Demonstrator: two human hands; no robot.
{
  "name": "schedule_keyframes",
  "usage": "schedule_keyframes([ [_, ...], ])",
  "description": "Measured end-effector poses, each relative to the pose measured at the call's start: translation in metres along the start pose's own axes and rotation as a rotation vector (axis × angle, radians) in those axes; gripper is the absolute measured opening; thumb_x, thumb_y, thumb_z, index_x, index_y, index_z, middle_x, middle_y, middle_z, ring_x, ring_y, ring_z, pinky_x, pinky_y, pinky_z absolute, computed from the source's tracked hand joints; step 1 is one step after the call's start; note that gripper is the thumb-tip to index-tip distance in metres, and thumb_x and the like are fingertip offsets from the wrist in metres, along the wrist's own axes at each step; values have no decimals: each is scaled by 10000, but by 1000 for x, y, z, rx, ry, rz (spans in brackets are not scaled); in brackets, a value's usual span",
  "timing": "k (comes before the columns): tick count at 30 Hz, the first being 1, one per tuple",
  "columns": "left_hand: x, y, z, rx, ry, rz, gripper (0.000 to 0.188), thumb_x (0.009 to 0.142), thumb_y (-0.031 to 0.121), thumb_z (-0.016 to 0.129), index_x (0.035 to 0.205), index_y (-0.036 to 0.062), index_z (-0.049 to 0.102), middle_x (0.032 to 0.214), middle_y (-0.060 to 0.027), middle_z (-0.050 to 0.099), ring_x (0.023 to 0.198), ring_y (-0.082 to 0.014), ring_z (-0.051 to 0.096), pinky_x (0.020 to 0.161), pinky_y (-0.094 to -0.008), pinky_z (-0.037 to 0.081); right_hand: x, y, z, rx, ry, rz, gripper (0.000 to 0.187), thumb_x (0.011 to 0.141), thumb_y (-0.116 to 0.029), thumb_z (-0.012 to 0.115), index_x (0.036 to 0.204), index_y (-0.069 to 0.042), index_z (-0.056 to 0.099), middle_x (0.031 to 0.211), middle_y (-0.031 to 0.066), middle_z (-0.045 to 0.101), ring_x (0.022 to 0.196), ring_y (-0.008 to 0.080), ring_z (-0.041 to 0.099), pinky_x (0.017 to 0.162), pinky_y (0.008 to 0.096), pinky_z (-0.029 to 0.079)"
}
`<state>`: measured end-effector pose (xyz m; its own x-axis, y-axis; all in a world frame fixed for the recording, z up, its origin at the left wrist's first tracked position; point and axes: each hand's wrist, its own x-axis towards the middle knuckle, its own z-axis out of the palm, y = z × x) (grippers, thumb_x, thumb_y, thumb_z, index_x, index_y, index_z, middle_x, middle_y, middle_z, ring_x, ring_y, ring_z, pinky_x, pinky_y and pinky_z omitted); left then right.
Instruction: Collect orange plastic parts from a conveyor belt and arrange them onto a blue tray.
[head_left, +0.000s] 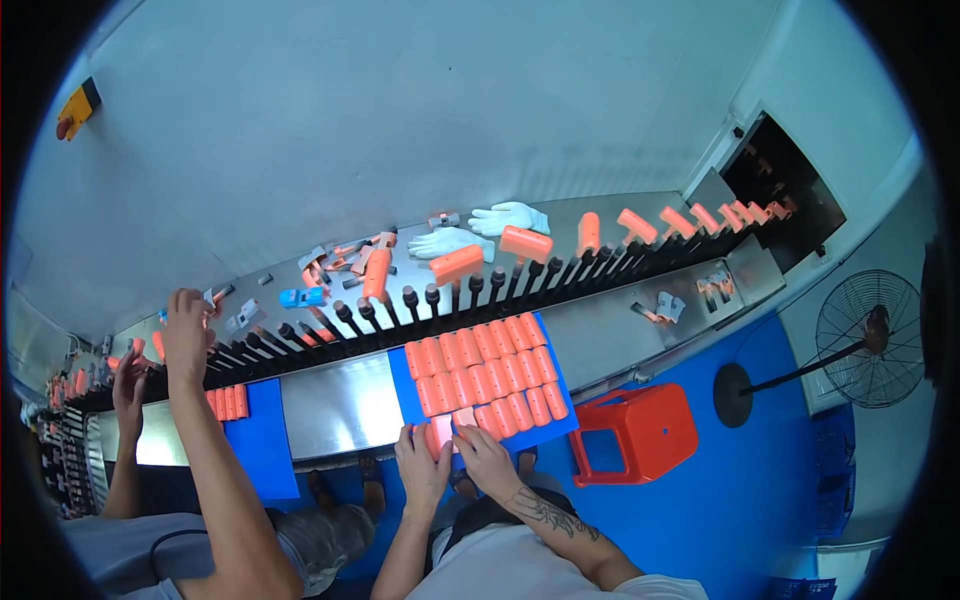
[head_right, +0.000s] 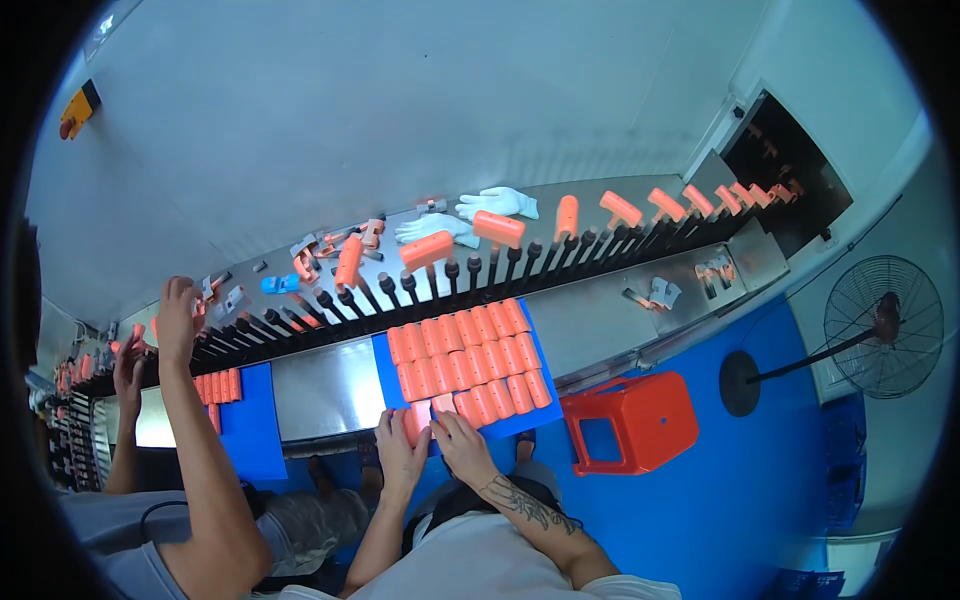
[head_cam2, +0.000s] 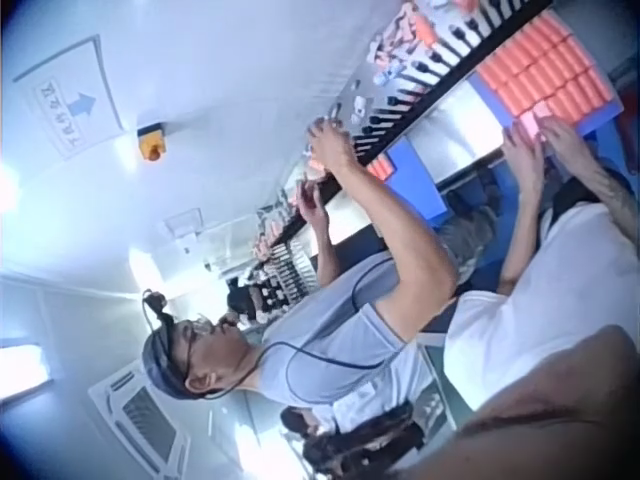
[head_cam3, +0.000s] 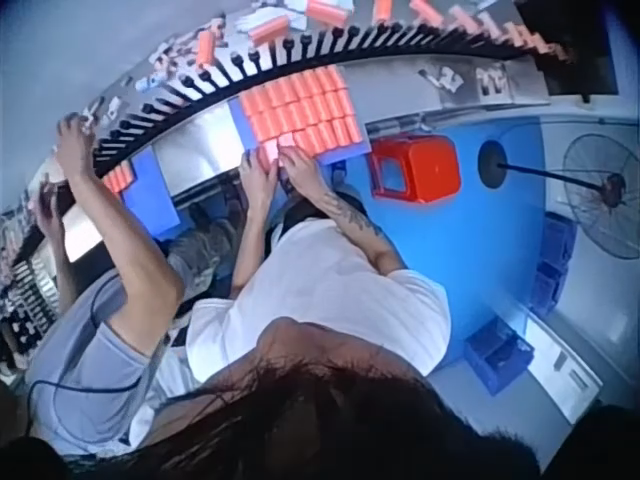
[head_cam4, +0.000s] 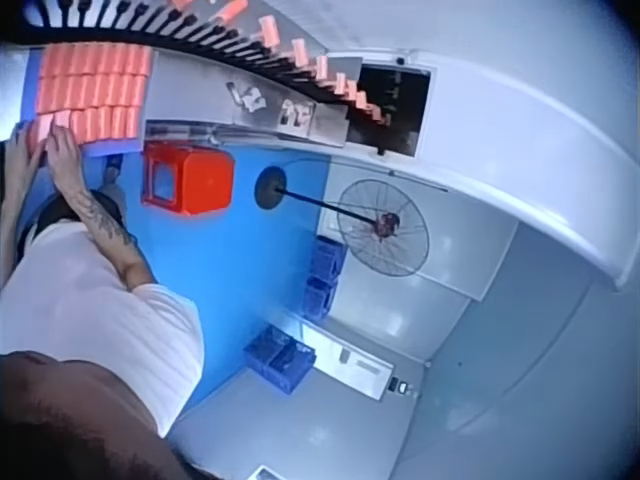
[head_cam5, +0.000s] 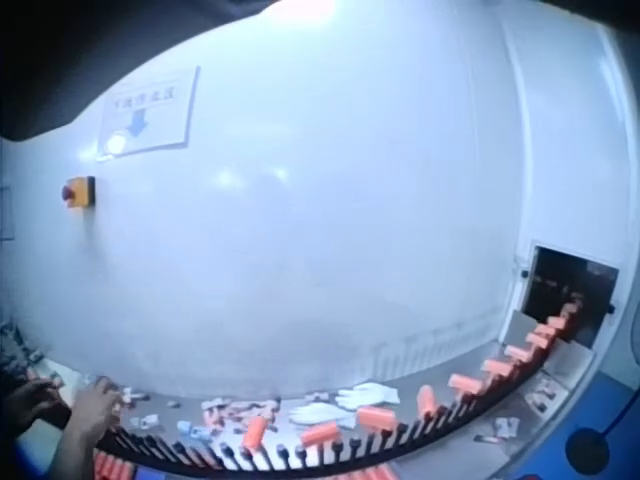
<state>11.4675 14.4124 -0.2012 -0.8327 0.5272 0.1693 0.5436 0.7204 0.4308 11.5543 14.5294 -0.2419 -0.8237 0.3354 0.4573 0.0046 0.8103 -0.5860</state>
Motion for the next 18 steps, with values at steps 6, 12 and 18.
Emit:
schedule_keyframes([
  [6,13,45,27,-11,-45,-76,719,834,300,737,1386,-46,434,1367,-282,459,1216,-450,472,1011,-486,430,-9,41,-18,81,25,-20,332,829,-42,621,1156,13,623,1239,171,596,1119,331,616,932,387,537],
  [12,20,94,59,3,-29,-135,796,818,267,744,1430,-69,361,1406,-285,410,1241,-463,447,1029,-494,421,-16,70,-51,47,-68,98,343,850,-86,601,1179,9,610,1294,167,571,1169,308,581,961,388,520],
  [18,17,110,102,-203,79,4,778,840,153,712,1455,-81,298,1497,-304,283,1327,-459,384,1073,-481,379,-22,114,-87,-30,-18,-30,340,847,-81,596,1180,-12,619,1288,154,577,1207,304,539,972,435,462],
])
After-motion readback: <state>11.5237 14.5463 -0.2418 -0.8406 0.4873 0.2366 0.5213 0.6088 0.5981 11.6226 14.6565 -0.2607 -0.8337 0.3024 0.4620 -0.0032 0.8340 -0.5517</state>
